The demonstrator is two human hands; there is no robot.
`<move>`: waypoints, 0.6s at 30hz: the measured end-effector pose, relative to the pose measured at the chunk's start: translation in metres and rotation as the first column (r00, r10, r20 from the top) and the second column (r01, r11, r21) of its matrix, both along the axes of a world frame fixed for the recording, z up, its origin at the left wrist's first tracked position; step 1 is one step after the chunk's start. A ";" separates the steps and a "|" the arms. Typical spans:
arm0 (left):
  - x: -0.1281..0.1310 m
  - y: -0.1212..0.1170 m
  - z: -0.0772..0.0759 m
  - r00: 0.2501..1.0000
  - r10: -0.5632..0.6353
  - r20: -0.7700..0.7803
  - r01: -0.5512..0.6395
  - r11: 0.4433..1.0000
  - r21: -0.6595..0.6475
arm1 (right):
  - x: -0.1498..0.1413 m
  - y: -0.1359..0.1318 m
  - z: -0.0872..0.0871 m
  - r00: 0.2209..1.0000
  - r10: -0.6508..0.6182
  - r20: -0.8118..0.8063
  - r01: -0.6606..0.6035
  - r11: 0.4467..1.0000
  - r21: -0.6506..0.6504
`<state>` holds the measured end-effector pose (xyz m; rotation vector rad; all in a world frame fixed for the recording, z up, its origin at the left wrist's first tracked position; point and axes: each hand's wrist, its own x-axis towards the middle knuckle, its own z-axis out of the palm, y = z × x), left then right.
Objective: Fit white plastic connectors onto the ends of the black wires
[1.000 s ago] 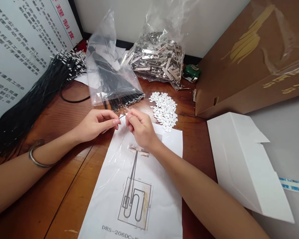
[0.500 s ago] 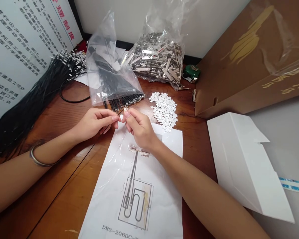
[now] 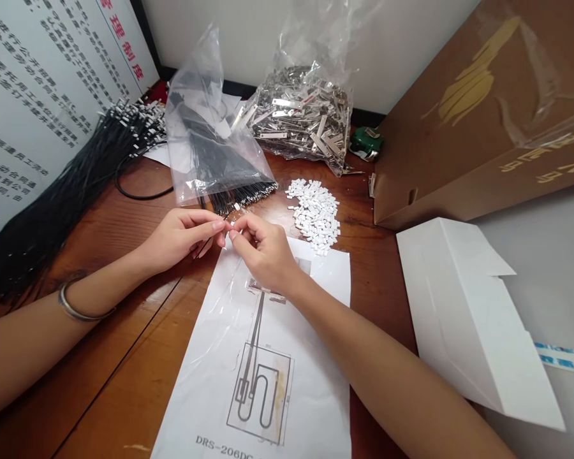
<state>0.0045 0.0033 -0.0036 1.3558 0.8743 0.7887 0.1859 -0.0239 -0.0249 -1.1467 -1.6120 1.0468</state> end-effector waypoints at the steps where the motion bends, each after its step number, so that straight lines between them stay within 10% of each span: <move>1: 0.000 0.000 0.000 1.000 -0.002 -0.003 0.002 1.000 0.005 | -0.001 0.000 0.000 1.000 -0.025 0.019 0.025 1.000 0.015; 9: 0.000 -0.001 -0.001 0.999 -0.017 -0.048 0.019 0.999 0.029 | -0.002 -0.001 0.001 0.986 -0.159 0.054 0.154 0.985 0.080; 18: 0.000 -0.005 0.002 0.980 -0.089 -0.178 0.106 0.991 0.086 | -0.001 0.002 0.001 0.978 -0.004 -0.208 0.000 1.000 -0.021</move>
